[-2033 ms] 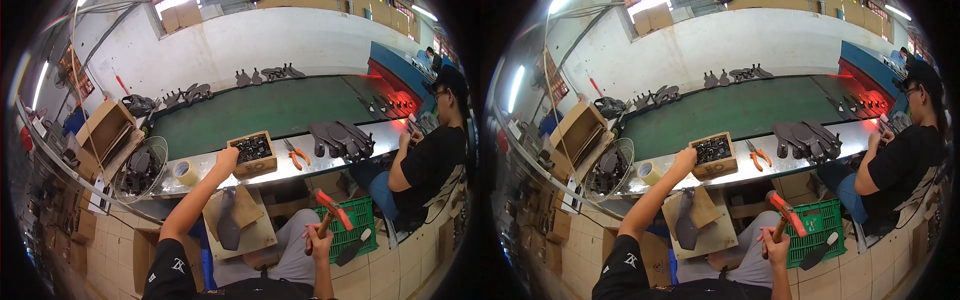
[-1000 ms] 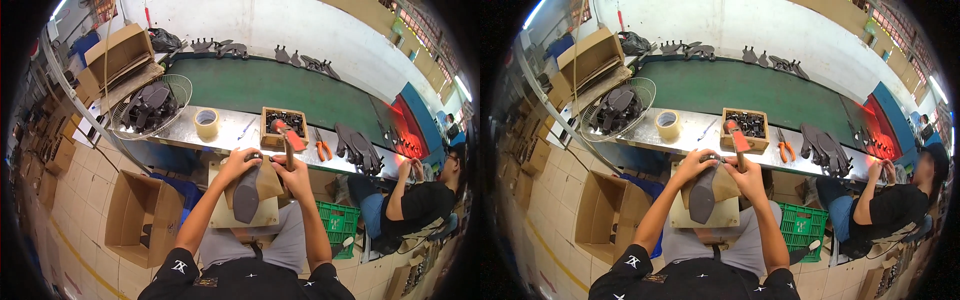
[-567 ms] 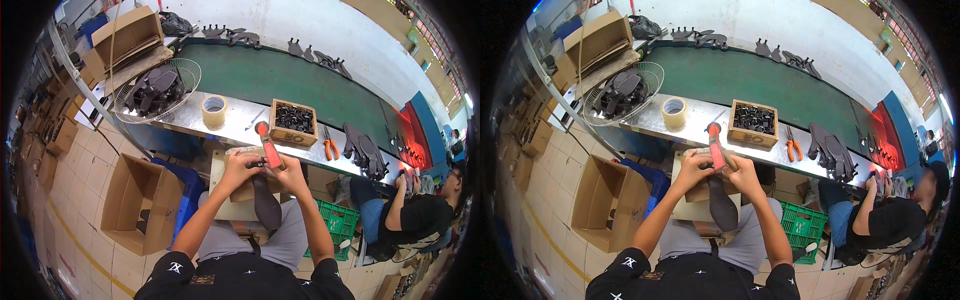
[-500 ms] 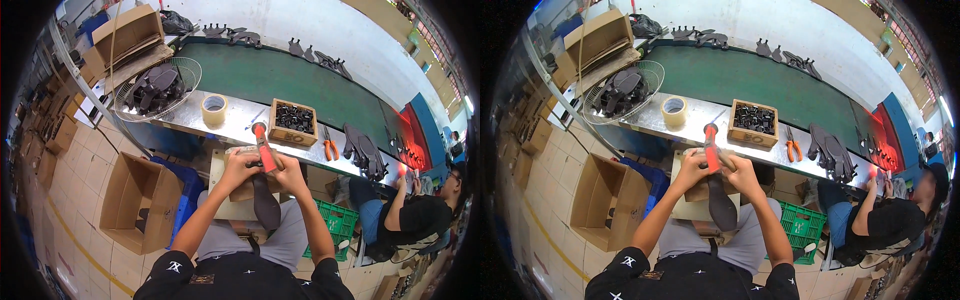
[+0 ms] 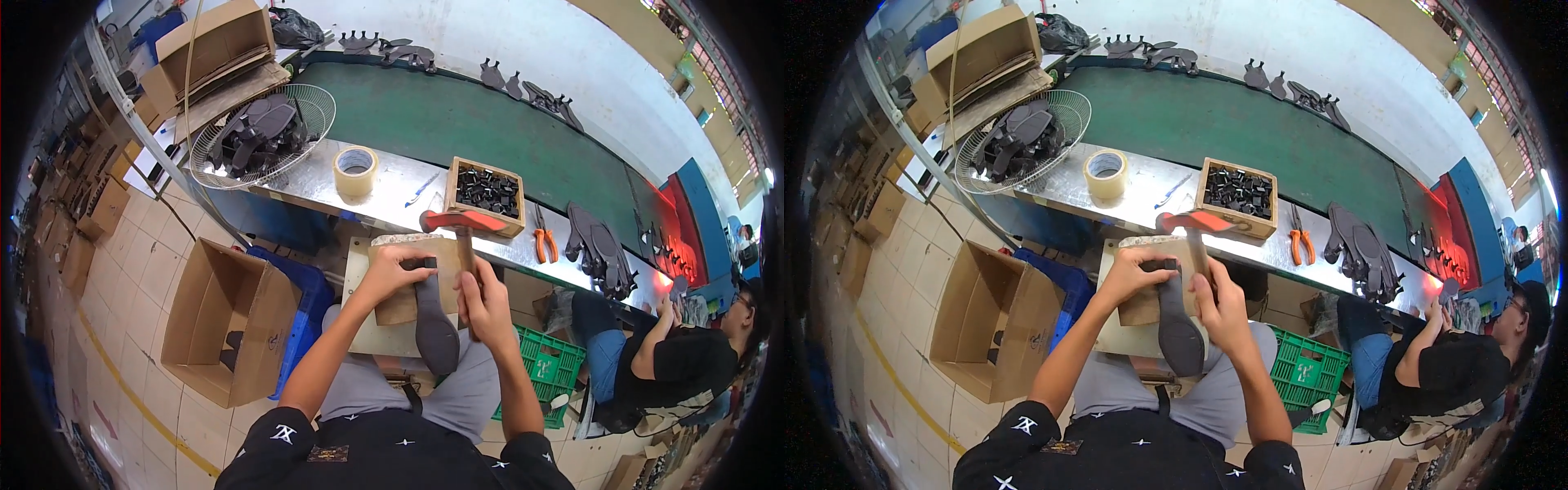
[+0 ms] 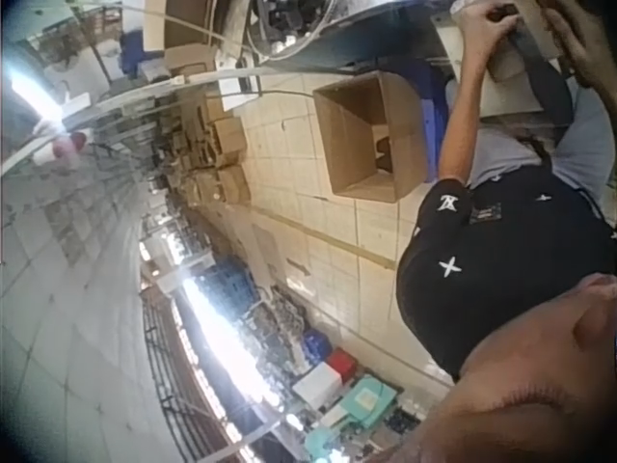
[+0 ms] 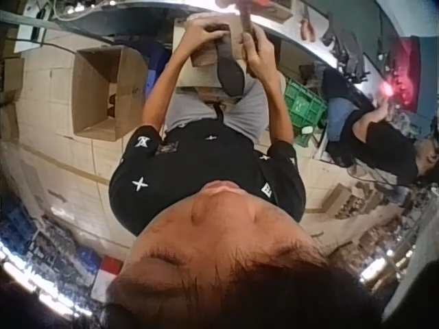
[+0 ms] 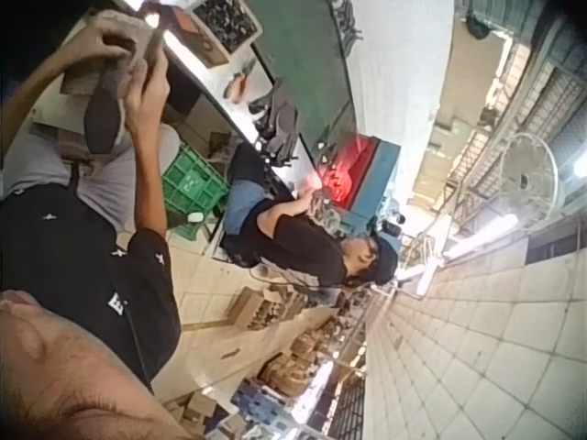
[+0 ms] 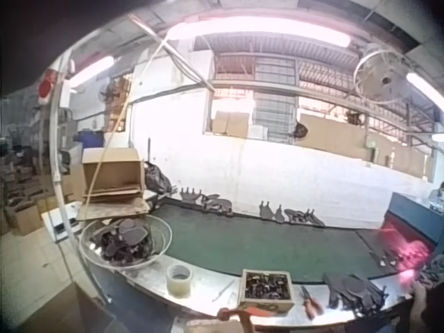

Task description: Hammering nails into shoe components to secure the structure during manufacturing.

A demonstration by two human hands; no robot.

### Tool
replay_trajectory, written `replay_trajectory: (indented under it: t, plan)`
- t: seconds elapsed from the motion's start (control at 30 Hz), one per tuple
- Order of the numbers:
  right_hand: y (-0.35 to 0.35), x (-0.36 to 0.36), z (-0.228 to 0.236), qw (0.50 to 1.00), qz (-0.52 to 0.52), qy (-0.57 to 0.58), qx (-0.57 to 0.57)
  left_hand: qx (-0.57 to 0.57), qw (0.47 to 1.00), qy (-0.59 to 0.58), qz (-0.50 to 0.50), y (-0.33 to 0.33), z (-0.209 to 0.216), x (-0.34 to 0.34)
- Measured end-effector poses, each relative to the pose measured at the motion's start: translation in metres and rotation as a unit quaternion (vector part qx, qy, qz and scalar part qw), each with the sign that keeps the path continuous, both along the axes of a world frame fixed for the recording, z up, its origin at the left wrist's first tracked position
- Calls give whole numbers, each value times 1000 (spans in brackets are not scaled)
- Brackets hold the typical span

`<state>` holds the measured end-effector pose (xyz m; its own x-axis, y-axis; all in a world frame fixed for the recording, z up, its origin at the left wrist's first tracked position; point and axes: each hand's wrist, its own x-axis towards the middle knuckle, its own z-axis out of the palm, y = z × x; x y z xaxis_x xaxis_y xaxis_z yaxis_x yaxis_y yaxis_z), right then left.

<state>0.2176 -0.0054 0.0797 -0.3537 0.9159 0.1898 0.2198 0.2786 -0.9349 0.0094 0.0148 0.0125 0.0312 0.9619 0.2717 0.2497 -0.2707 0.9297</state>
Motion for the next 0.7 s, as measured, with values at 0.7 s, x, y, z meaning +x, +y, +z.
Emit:
replay_trajectory:
  t: [0.7]
  plan:
    - [-57,22,32,953,-31,-200,225,-15,960,277,42,-13,4,4]
